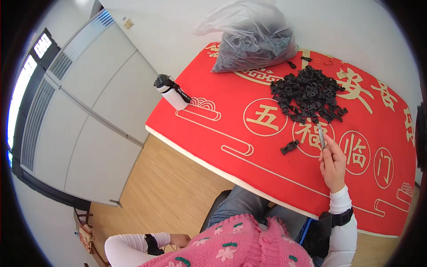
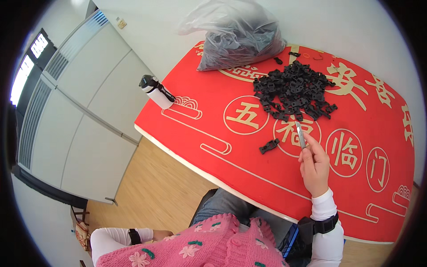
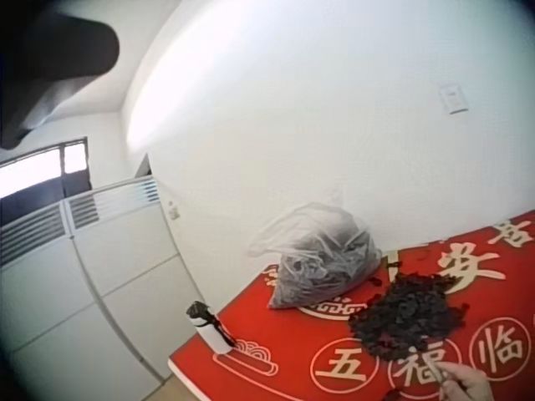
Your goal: Assembling small black plastic components using a thin metal tool on a table.
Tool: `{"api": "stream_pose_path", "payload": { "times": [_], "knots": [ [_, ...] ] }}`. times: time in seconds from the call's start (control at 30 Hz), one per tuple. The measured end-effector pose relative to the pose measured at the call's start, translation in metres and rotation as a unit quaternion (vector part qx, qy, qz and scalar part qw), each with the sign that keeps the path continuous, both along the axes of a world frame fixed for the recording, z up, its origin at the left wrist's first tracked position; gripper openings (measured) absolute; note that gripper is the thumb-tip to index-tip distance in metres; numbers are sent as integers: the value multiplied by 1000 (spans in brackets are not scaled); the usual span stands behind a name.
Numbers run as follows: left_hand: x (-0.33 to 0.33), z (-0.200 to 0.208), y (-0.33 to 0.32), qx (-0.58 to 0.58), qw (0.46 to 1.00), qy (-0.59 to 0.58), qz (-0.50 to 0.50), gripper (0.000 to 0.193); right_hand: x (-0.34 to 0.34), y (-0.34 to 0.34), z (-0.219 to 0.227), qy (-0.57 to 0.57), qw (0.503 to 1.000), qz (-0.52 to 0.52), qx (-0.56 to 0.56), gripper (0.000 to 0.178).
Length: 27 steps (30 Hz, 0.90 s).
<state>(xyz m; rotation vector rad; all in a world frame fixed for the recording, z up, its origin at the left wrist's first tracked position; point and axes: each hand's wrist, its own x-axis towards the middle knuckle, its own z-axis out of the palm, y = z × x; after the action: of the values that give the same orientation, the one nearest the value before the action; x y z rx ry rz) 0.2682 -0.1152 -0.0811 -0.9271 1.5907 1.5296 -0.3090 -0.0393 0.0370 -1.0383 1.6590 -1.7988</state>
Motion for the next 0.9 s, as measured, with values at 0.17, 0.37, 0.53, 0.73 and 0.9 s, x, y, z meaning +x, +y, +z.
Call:
{"api": "stream_pose_path", "payload": {
  "times": [0.17, 0.37, 0.53, 0.73, 0.9],
  "knots": [
    [9, 29, -5, 0, 1000, -5, -17, 37, 0, -2, 0, -34, 999, 2, 3, 37],
    [-13, 150, -134, -82, 995, -36, -40, 35, 2, 4, 8, 10, 1000, 2, 7, 37],
    [-15, 236, -201, -432, 880, 83, 179, 27, -2, 4, 3, -11, 1000, -7, -3, 37],
    [-31, 225, -273, -472, 765, 275, 343, 34, 0, 4, 2, 8, 1000, -19, -8, 36],
    [-44, 142, -356, -347, 721, 320, 508, 25, -14, 11, -2, 221, 971, -67, -56, 38]
  ]
}}
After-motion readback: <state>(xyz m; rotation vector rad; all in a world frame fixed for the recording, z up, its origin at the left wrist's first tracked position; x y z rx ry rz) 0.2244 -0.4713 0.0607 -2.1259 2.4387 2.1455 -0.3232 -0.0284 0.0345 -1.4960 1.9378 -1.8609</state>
